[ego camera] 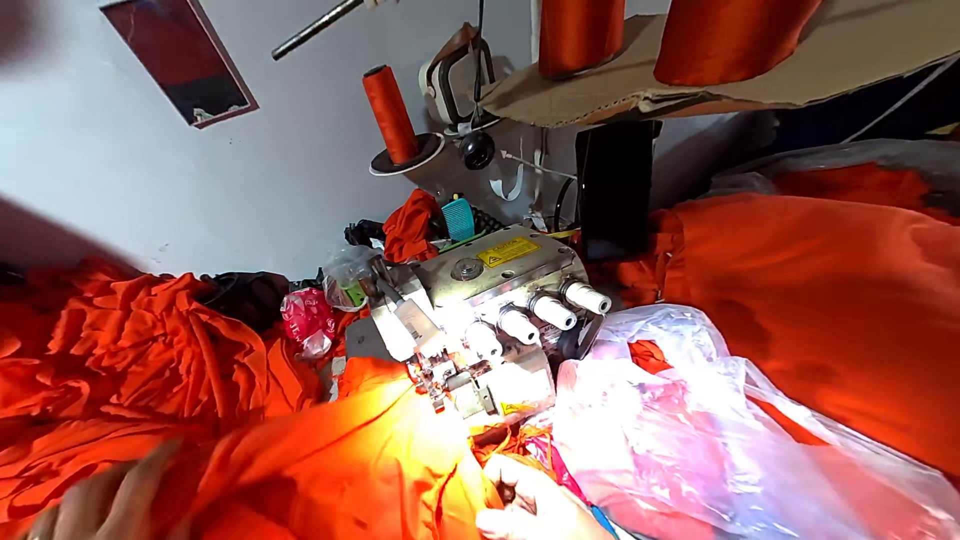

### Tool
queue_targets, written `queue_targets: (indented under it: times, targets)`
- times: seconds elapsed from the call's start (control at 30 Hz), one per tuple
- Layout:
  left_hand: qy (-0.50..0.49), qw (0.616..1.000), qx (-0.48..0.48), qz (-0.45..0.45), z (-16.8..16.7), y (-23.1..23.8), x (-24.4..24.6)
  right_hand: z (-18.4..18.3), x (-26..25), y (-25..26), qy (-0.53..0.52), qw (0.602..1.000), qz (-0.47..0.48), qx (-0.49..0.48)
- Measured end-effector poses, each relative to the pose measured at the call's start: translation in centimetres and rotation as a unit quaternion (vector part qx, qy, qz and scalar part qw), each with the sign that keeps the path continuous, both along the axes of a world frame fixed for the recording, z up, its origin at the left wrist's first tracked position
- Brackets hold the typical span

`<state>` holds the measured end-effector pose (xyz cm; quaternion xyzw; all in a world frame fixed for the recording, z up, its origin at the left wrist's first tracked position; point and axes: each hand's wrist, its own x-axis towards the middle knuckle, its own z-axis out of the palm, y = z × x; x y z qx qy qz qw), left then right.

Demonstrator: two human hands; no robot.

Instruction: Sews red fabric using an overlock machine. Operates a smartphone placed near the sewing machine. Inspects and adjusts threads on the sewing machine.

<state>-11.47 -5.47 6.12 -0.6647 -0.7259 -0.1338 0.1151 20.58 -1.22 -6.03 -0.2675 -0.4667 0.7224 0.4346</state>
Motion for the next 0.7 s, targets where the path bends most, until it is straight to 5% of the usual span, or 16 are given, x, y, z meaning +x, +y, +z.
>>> queue_targets:
  times: [0.2,0.4,0.7]
  targets:
    - [-0.108,0.966,0.113,-0.205,-4.4,1.9,11.4,-0.5,-0.7,0.9,-0.047,0.996,-0.06,-0.038]
    - [-0.068,0.969,0.2,-0.126,-10.6,1.8,15.7,-0.5,-1.5,1.1,-0.046,0.992,-0.116,0.025]
    - [-0.067,0.963,0.211,-0.152,-9.2,2.4,16.5,-2.5,-2.0,0.0,-0.093,0.958,-0.227,0.146]
